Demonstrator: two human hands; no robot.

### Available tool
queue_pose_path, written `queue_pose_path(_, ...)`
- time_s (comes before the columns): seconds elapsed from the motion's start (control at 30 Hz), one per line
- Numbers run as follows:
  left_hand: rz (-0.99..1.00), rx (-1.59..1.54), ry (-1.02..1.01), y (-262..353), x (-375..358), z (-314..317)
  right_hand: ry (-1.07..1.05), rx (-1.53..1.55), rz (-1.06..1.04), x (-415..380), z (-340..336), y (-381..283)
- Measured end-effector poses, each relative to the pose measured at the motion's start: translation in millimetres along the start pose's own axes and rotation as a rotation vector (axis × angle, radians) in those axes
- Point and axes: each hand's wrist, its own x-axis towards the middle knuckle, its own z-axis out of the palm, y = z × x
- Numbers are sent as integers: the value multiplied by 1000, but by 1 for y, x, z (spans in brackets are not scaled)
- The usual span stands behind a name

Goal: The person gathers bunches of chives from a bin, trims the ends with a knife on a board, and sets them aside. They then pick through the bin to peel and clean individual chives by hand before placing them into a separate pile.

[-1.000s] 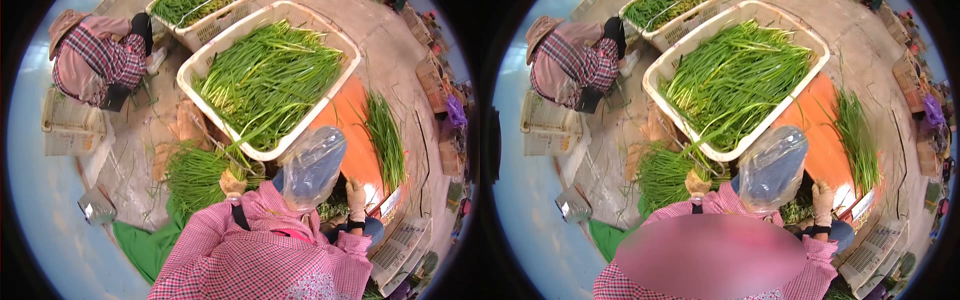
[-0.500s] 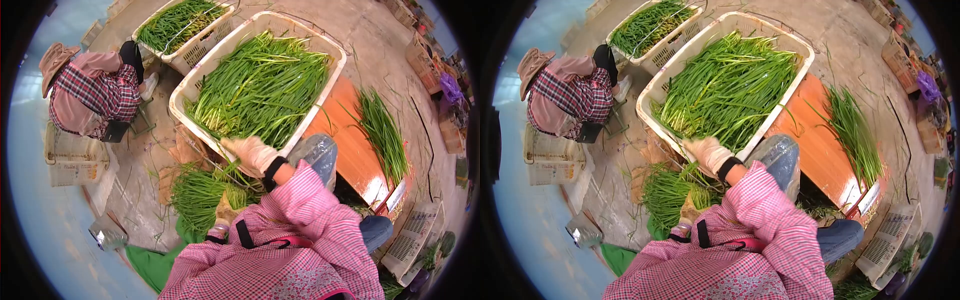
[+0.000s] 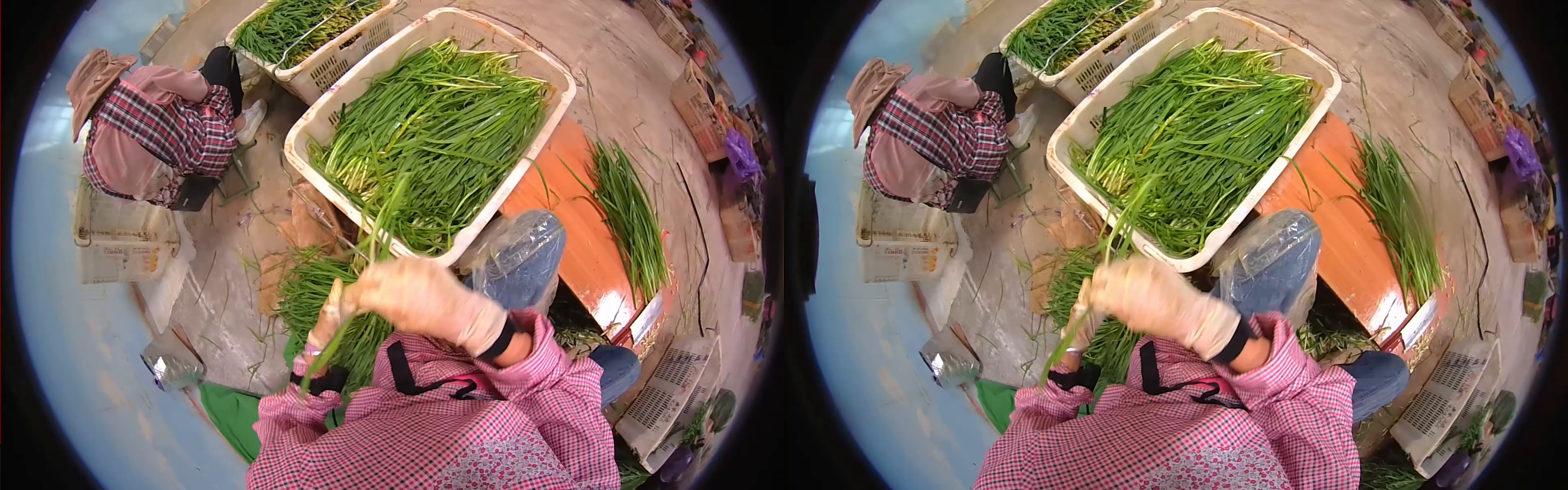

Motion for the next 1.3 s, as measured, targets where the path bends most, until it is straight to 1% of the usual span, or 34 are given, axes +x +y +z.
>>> queue_pose_path(0.03, -88, -201, -97, 17, 0, 23, -131, -18, -18, -10, 20, -14)
queue_pose_path(0.07, -293, -512, -258, 14, 9, 16, -262, -37, -37, -21, 39, -25)
queue_pose_path(0.13, -42, -380, -208, 31, 22, 40, -388, 45, -69, -41, 47, -43)
queue_pose_path(0.17, 0, -653, -251, 27, 32, 26, -431, 65, -10, -48, 48, -48)
queue_pose_path(0.2, 8, -671, 89, 45, 28, 46, -429, 60, -4, -58, 51, -50)
queue_pose_path(0.27, 208, -482, -143, 28, 37, -2, -427, 44, 3, -79, 64, -49)
queue_pose_path(0.3, 241, -312, 151, 40, 26, 14, -473, 82, 111, -89, 73, -50)
queue_pose_path(0.4, 304, 155, 186, 65, -10, -5, -256, 319, 144, -89, 49, -56)
queue_pose_path(0.43, 289, 164, 213, 74, -28, -6, -236, 295, 186, -89, 50, -55)
queue_pose_path(0.53, 250, 253, 143, 91, -64, -1, -111, 331, 319, -77, 41, -43)
queue_pose_path(0.57, 200, 281, 103, 93, -69, 7, -27, 326, 317, -74, 46, -39)
queue_pose_path(0.6, 156, 358, 72, 91, -72, 13, 103, 527, 481, -64, 46, -39)
queue_pose_path(0.67, 77, 408, -26, 90, -74, 38, 377, 921, 829, -41, 43, -41)
queue_pose_path(0.73, 25, 402, -99, 81, -72, 50, 479, 1068, 944, -26, 26, -23)
queue_pose_path(0.77, 4, 397, -118, 76, -70, 54, 398, 1102, 1080, -24, 21, -14)
queue_pose_path(0.8, -16, 393, -132, 73, -69, 58, 462, 1269, 1017, -26, 22, -10)
queue_pose_path(0.83, -43, 430, -146, 72, -66, 62, 398, 1294, 986, -34, 26, -5)
queue_pose_path(0.87, -67, 536, -129, 76, -65, 67, 331, 1315, 938, -38, 28, 3)
queue_pose_path(0.93, -64, 519, -130, 76, -62, 67, 319, 1258, 869, -36, 10, -8)
queue_pose_path(0.97, -52, 487, -155, 75, -61, 65, 342, 1250, 889, -35, 12, -12)
queue_pose_path(1.0, -63, 481, -176, 75, -58, 63, 289, 1366, 860, -39, 14, -8)
queue_pose_path(1.07, -137, 498, -193, 79, -57, 66, 348, 1361, 889, -42, 20, -8)
queue_pose_path(1.1, -98, 494, -171, 81, -57, 71, 386, 1332, 934, -45, 21, -4)
queue_pose_path(1.17, 3, 526, -62, 85, -54, 68, 455, 1278, 1031, -56, 21, 1)
queue_pose_path(1.2, 41, 535, -4, 86, -55, 64, 569, 1268, 981, -55, 15, 0)
queue_pose_path(1.23, 68, 494, 2, 89, -54, 58, 764, 1212, 954, -55, 12, 3)
queue_pose_path(1.27, 94, 481, 65, 92, -54, 52, 950, 1144, 926, -56, 9, 8)
queue_pose_path(1.3, 140, 520, 128, 95, -53, 34, 1160, 1242, 947, -61, -5, 20)
